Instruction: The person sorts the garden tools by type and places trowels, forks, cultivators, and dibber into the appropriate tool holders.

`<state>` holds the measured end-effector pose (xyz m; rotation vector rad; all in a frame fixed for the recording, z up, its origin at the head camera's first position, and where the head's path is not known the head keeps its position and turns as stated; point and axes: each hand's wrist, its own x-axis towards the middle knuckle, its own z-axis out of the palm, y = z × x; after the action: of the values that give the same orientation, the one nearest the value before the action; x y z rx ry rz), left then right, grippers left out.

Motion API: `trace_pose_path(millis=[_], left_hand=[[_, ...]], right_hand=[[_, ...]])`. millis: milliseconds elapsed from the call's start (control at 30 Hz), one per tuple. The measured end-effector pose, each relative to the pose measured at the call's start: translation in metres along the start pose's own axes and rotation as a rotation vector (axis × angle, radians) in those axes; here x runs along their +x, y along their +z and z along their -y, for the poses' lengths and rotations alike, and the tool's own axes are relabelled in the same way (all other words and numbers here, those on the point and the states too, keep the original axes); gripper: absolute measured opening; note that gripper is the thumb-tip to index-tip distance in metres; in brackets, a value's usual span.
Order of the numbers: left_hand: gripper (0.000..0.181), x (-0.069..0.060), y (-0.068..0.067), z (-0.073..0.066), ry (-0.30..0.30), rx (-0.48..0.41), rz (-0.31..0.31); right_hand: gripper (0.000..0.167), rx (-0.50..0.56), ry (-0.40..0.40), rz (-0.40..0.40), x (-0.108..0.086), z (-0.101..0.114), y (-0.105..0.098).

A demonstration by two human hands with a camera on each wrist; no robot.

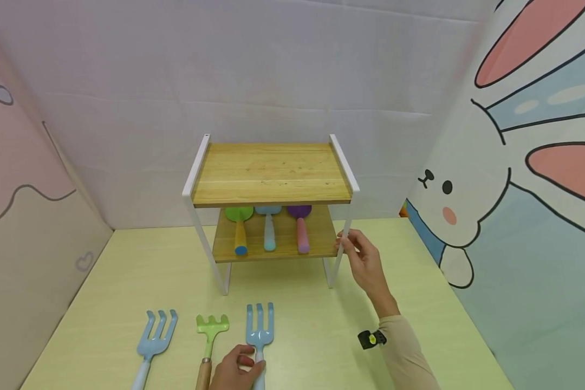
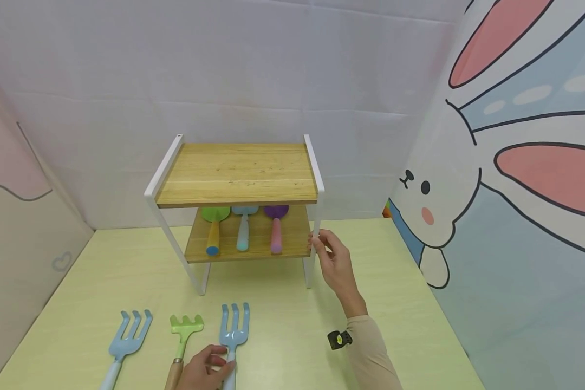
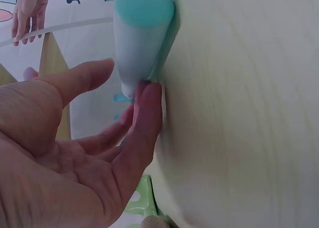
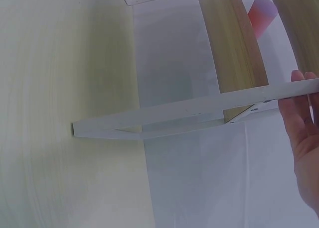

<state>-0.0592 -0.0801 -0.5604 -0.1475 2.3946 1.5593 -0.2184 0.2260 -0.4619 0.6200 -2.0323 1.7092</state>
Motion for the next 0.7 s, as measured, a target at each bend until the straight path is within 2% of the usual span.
trace_pose_path(millis=[133,233,467,700], left_hand=[[0.041,-0.0006,0.0006,0.0003,-0.005,0.033,0.039],[0.042,-0.0003,0.0015,0.0002,-0.017,0.049,0.045],[0.040,0.0000,0.0033,-0.0014,-0.029,0.069,0.039],[0.033,-0.0002,0.0059,-0.0037,-0.068,0.094,0.016]], right_hand=[[0.015,0.008,0.002,-0.001,-0.0005,-0.0001,0.0003],[0.015,0.013,0.001,0.001,-0.0003,-0.0002,0.0005],[0.015,0.017,-0.003,-0.004,0.0001,-0.0009,0.0008],[0.016,0.023,-0.001,0.000,0.0003,-0.0015,0.0006]])
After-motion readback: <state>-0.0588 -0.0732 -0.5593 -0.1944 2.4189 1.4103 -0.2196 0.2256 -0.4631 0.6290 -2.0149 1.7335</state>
